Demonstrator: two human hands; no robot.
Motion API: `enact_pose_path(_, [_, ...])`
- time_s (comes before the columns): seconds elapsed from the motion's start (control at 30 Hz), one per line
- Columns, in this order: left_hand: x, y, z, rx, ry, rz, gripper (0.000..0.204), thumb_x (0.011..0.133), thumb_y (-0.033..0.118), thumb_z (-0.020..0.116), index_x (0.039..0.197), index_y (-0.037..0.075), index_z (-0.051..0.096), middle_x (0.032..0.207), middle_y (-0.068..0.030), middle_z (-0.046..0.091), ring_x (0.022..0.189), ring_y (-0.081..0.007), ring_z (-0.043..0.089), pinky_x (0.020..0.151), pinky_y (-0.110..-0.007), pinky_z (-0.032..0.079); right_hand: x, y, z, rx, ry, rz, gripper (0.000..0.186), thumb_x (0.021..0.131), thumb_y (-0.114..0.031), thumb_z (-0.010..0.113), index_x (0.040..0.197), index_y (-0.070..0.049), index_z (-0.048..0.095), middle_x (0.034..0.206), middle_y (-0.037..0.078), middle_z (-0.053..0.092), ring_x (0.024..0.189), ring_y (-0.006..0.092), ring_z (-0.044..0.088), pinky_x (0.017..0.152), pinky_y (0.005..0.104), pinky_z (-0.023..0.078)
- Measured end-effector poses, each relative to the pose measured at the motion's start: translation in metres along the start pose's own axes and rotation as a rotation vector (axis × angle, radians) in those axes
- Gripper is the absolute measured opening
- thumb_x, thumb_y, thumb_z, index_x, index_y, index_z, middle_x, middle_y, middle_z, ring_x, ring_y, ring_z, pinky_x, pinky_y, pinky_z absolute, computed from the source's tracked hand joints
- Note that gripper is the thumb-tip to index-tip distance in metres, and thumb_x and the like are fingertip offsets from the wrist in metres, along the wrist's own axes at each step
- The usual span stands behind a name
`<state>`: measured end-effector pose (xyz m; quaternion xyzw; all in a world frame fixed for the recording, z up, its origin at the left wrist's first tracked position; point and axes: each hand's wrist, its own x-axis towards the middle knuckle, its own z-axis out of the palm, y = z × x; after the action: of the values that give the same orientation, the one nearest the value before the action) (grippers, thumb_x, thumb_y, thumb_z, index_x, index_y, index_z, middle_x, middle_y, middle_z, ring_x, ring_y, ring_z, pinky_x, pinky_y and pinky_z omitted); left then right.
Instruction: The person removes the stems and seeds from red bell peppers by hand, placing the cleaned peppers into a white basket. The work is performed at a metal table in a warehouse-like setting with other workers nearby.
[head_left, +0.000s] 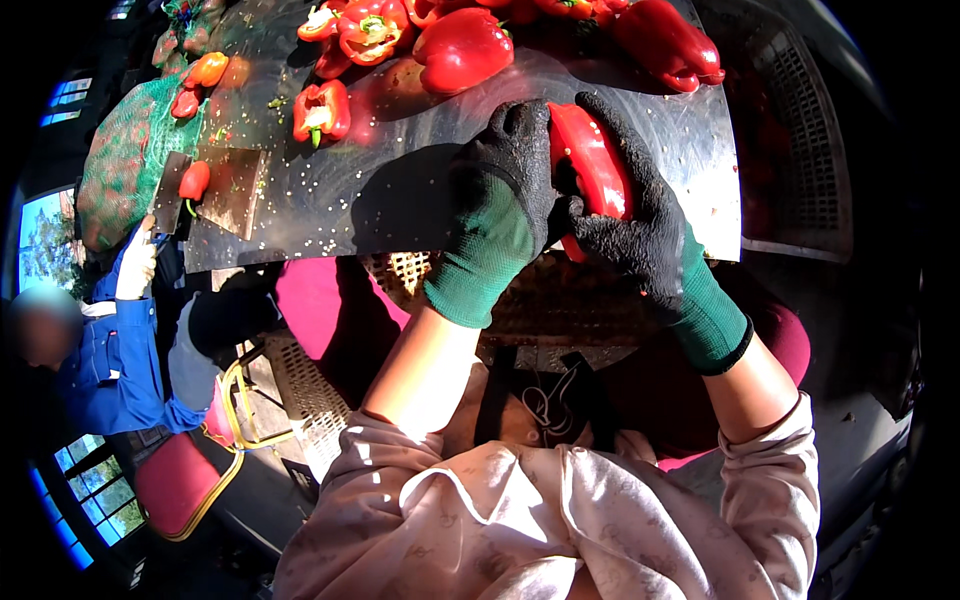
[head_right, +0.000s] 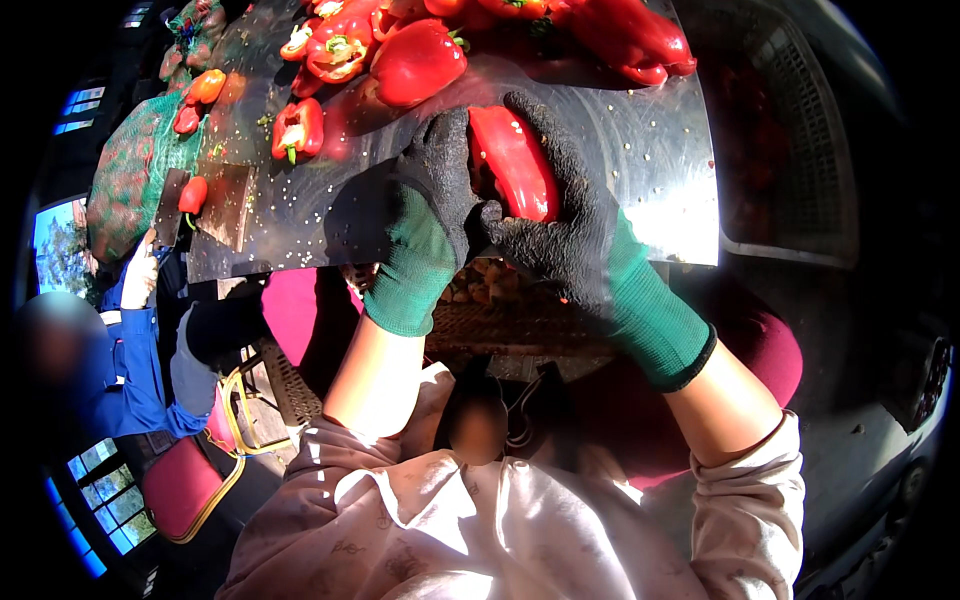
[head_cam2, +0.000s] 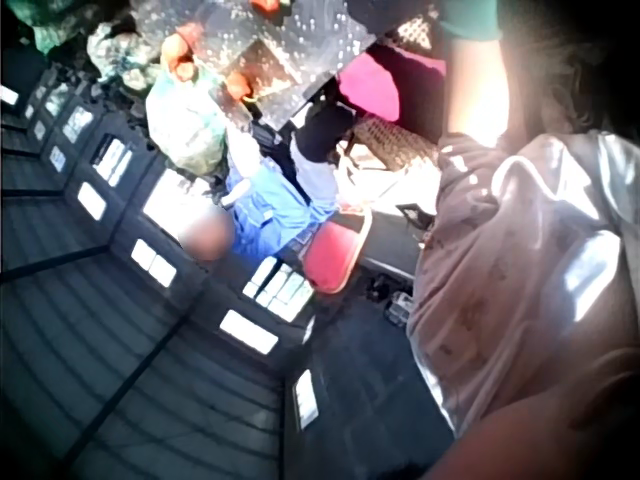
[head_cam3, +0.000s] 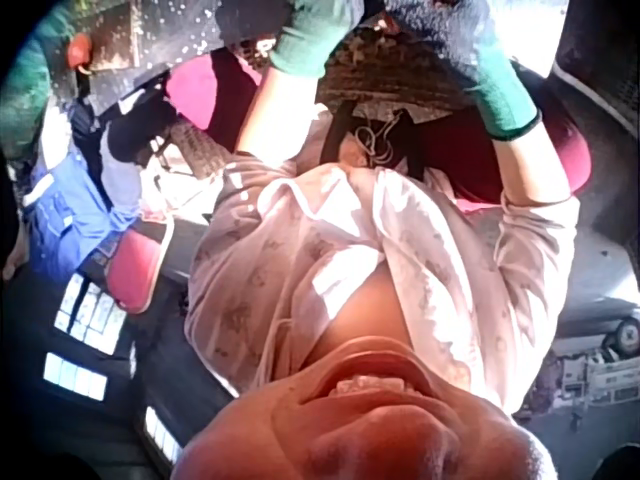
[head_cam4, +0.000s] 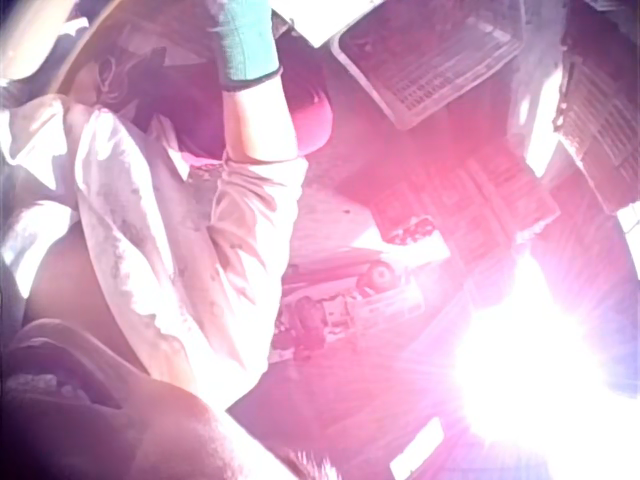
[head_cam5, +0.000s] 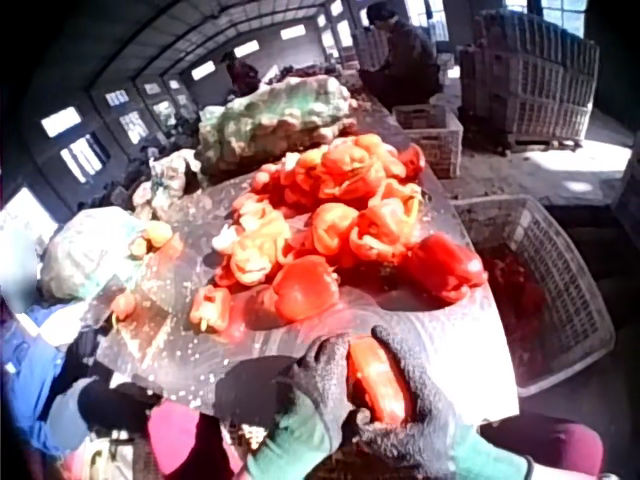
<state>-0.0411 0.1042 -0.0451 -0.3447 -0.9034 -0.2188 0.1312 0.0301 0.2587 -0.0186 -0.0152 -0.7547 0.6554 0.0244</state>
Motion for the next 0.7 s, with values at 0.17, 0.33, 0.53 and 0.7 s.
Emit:
enact_pose_path(0.17, [-0.001, 0.006, -0.001, -0.12, -0.23, -0.14, 0.087, 0.068, 0.039, 0.078, 0.132, -0.003, 0.037, 0.122, -0.026, 0.051, 0.108, -0.045, 0.054, 0.092, -0.052, 0.045, 0.0, 0.008, -0.007, 0.017, -0.014, 0.01, 0.076, 0.08, -0.018, 0.079, 0.145, -0.009, 0.041, 0.131, 0.015, 0.058, 0.118, 0.0215, 0.055, 0.101, 0.0351, 0.045])
enact_pose_path(0.33, [0.001, 0.013, -0.004, -0.015, -0.263, -0.145, 0.072, 0.07, 0.03, 0.079, 0.121, -0.004, 0.042, 0.106, -0.0222, 0.058, 0.084, -0.0431, 0.063, 0.073, -0.048, 0.053, -0.005, 0.01, -0.013, -0.106, -0.024, -0.025, 0.074, 0.079, -0.014, 0.077, 0.144, -0.01, 0.043, 0.13, 0.014, 0.059, 0.116, 0.0208, 0.057, 0.1, 0.0346, 0.045])
enact_pose_path(0.53, [0.004, -0.007, -0.017, -0.144, -0.129, 0.164, 0.054, 0.078, 0.03, 0.065, 0.12, 0.0, 0.048, 0.099, -0.0244, 0.062, 0.078, -0.0414, 0.063, 0.067, -0.05, 0.051, -0.003, 0.001, -0.04, -0.044, -0.158, 0.013, 0.068, 0.076, 0.001, 0.067, 0.141, -0.007, 0.048, 0.133, 0.011, 0.058, 0.12, 0.0196, 0.055, 0.105, 0.0339, 0.041])
enact_pose_path(0.7, [0.0, -0.022, -0.045, 0.121, -0.35, 0.22, 0.049, 0.081, 0.032, 0.064, 0.12, 0.006, 0.052, 0.106, -0.0172, 0.061, 0.084, -0.0354, 0.064, 0.066, -0.048, 0.05, -0.006, 0.0, -0.043, 0.013, -0.24, 0.058, 0.062, 0.077, -0.001, 0.068, 0.137, -0.003, 0.051, 0.127, 0.011, 0.062, 0.117, 0.0167, 0.056, 0.104, 0.0328, 0.041])
